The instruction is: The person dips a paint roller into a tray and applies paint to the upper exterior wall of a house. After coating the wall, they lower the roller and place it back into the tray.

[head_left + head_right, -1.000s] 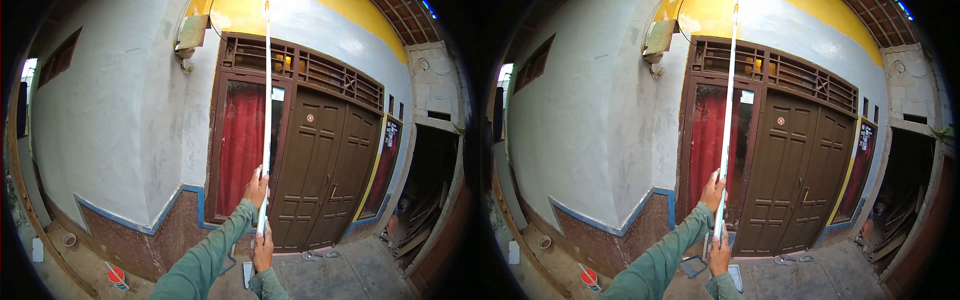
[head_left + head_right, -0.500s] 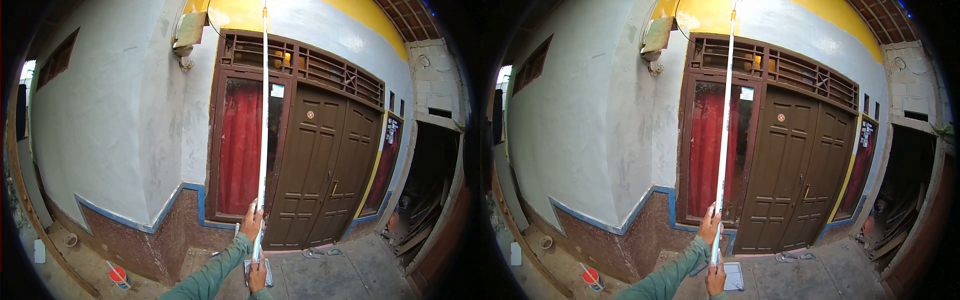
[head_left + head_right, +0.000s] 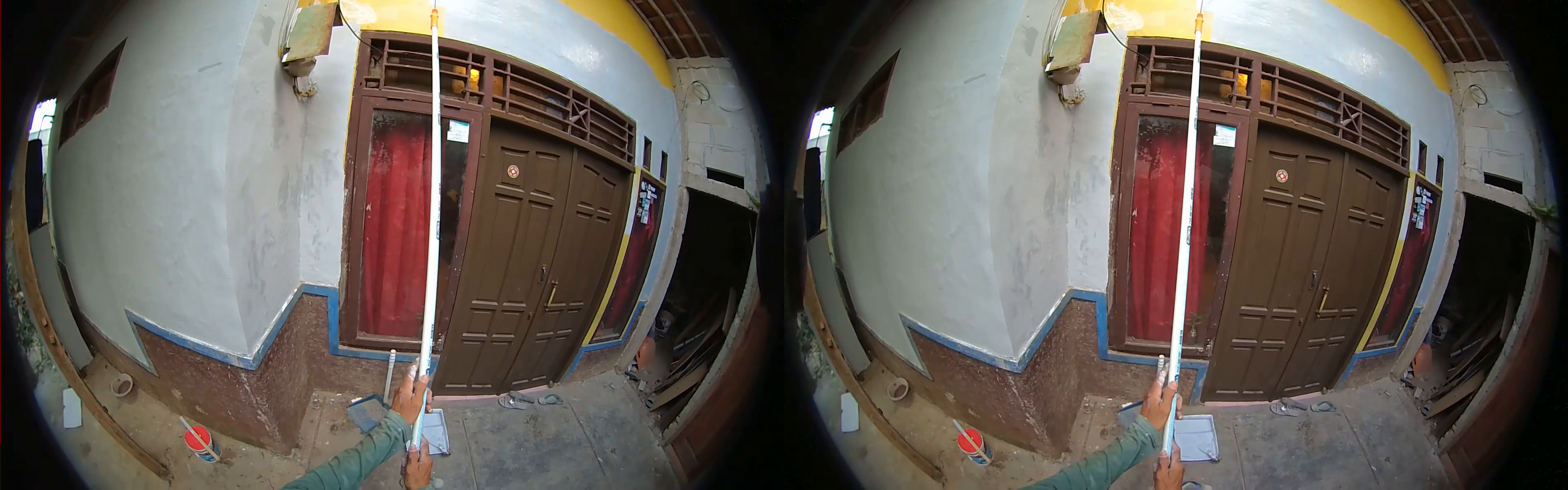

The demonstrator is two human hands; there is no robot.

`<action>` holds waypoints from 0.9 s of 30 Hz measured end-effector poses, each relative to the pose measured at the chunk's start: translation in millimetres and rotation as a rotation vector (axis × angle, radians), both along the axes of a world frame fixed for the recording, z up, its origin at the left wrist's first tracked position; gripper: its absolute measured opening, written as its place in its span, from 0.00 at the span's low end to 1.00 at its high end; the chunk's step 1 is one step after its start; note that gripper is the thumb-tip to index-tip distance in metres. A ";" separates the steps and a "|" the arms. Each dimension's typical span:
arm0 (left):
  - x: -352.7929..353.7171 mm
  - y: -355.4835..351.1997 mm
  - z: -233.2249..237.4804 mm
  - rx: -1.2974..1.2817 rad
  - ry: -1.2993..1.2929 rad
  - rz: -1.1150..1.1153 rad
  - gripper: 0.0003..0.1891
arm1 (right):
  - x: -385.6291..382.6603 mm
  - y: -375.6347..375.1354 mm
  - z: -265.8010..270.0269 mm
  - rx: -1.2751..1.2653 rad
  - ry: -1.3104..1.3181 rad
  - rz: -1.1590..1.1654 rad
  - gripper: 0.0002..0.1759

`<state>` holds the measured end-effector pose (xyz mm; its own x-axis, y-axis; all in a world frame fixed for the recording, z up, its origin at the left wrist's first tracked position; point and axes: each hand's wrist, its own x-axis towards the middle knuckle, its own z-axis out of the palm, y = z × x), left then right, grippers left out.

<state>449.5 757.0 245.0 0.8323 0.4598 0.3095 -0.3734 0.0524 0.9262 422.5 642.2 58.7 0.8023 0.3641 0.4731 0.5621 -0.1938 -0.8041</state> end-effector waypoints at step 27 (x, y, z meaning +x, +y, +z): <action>-52.9 -41.9 -115.1 0.099 0.241 -0.037 0.19 | -27.8 -44.6 -229.1 -0.314 0.176 0.033 0.20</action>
<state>396.7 715.1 129.9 0.9034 0.4047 0.1421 -0.1407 -0.0334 0.9895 394.7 597.6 -170.4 0.8466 0.4971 0.1902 0.4309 -0.4302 -0.7933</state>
